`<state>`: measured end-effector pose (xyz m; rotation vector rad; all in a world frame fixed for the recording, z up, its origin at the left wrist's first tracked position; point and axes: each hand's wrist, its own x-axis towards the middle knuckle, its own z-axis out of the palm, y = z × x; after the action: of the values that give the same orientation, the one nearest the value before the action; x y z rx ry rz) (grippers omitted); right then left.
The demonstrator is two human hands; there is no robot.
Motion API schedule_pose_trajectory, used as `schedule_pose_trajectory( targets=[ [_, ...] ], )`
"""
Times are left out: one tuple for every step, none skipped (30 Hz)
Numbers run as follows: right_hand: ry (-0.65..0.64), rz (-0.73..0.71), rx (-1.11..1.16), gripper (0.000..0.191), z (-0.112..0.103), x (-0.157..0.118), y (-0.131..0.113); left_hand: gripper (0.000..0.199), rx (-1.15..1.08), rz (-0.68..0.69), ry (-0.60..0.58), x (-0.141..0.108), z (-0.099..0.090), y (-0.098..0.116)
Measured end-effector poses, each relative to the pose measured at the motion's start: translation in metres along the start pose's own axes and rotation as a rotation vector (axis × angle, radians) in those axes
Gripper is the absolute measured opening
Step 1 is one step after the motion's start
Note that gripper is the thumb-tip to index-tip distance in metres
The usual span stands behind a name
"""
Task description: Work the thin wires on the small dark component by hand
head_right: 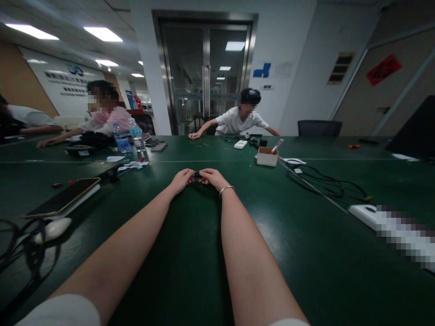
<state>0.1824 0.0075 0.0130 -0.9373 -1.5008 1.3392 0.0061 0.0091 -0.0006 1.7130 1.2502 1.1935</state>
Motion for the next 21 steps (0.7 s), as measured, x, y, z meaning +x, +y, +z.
schedule_pose_trajectory(
  targets=[
    [0.0,0.001,-0.001,0.012,0.0,0.0001,-0.0001,0.029,0.001,0.001,0.001,-0.0003,0.0,0.0004],
    [0.0,0.003,-0.002,0.012,0.0,0.0001,-0.0002,0.029,0.001,0.0,0.003,-0.0007,0.0,0.0009],
    [0.001,0.005,-0.002,0.012,0.0,0.0002,-0.0002,0.029,0.001,-0.001,0.005,-0.0011,0.0,0.0016],
    [0.002,0.007,-0.002,0.012,0.0001,0.0003,-0.0002,0.029,0.0,-0.001,0.006,-0.0016,0.0,0.0022],
    [0.003,0.009,-0.003,0.011,0.0001,0.0004,-0.0001,0.028,-0.001,0.0,0.006,-0.002,0.0001,0.0028],
    [0.003,0.009,-0.003,0.011,0.0002,0.0005,0.0001,0.028,-0.001,0.001,0.006,-0.0023,0.0002,0.0032],
    [0.001,0.009,-0.003,0.011,0.0002,0.0007,0.0004,0.028,-0.004,0.005,0.007,-0.0025,0.0004,0.0034],
    [0.0,0.007,-0.002,0.011,0.0002,0.0008,0.0006,0.027,-0.008,0.009,0.009,-0.0025,0.0007,0.0035],
    [-0.002,0.005,-0.001,0.011,0.0003,0.001,0.0009,0.026,-0.015,0.012,0.013,-0.0025,0.0009,0.0035],
    [-0.002,0.004,0.001,0.011,0.0003,0.0011,0.0011,0.025,-0.023,0.013,0.019,-0.0025,0.0012,0.0035],
    [-0.002,0.003,0.002,0.011,0.0003,0.0011,0.0012,0.024,-0.03,0.013,0.026,-0.0024,0.0014,0.0035],
    [-0.002,0.003,0.002,0.01,0.0003,0.0012,0.0013,0.022,-0.037,0.013,0.032,-0.0024,0.0016,0.0035],
    [-0.002,0.003,0.002,0.01,0.0003,0.0011,0.0011,0.021,-0.044,0.014,0.036,-0.0024,0.0018,0.0036],
    [-0.004,0.002,0.002,0.01,0.0003,0.0009,0.0009,0.019,-0.049,0.013,0.038,-0.0024,0.0018,0.0039],
    [-0.005,0.001,0.002,0.01,0.0004,0.0007,0.0006,0.018,-0.054,0.012,0.039,-0.0026,0.0018,0.0044],
    [-0.005,0.0,0.001,0.01,0.0004,0.0004,0.0002,0.017,-0.058,0.011,0.038,-0.0029,0.0017,0.005],
    [-0.005,-0.001,0.0,0.01,0.0005,0.0001,-0.0002,0.017,-0.06,0.009,0.036,-0.0032,0.0016,0.0057],
    [-0.003,0.0,-0.003,0.01,0.0006,-0.0002,-0.0006,0.017,-0.061,0.005,0.035,-0.0037,0.0014,0.0067],
    [-0.002,0.001,-0.007,0.01,0.0007,-0.0005,-0.0009,0.016,-0.059,0.002,0.033,-0.0043,0.0013,0.0077],
    [0.0,0.002,-0.01,0.01,0.0008,-0.0007,-0.0012,0.016,-0.057,-0.001,0.031,-0.005,0.0011,0.0087],
    [0.0,0.001,-0.012,0.01,0.0009,-0.001,-0.0014,0.016,-0.055,-0.003,0.029,-0.0057,0.001,0.0097]
  ],
)
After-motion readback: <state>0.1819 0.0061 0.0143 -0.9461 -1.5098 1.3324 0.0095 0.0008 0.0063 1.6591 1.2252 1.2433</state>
